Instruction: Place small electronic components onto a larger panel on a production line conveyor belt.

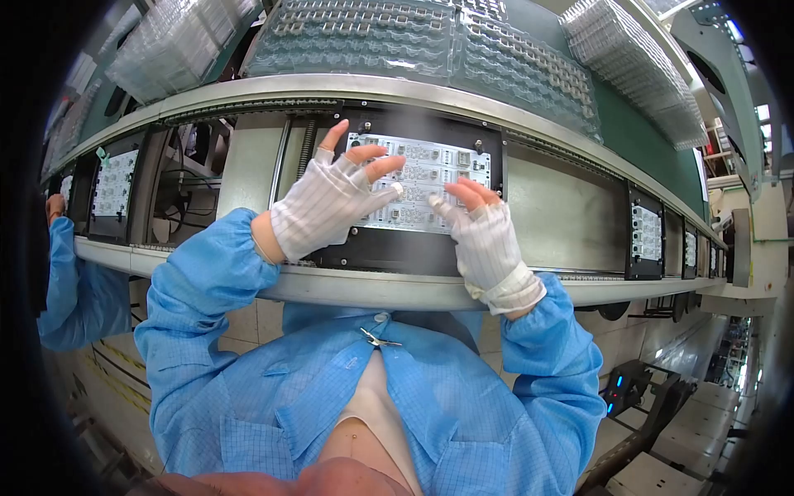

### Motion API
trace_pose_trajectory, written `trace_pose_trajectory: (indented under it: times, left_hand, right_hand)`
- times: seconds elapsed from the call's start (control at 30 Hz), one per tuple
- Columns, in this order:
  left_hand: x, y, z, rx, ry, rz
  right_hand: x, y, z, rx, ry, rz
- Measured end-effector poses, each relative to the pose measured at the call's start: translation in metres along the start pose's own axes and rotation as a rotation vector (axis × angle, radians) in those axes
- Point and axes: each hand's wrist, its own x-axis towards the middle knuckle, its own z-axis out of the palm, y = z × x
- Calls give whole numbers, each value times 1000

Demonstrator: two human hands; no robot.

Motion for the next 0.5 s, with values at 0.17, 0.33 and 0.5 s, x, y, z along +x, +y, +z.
trace_pose_trajectory:
  times: [0.17, 0.33, 0.5]
  left_hand:
    - [-3, 2, -9, -158, -8, 65]
    - [-13, 13, -4, -24, 3, 122]
    - [-6, -3, -22, -204, 47, -8]
  right_hand:
    - [-8, -17, 1, -48, -105, 17]
    - [11, 3, -14, 88, -213, -1]
    - [65, 64, -9, 152, 78, 78]
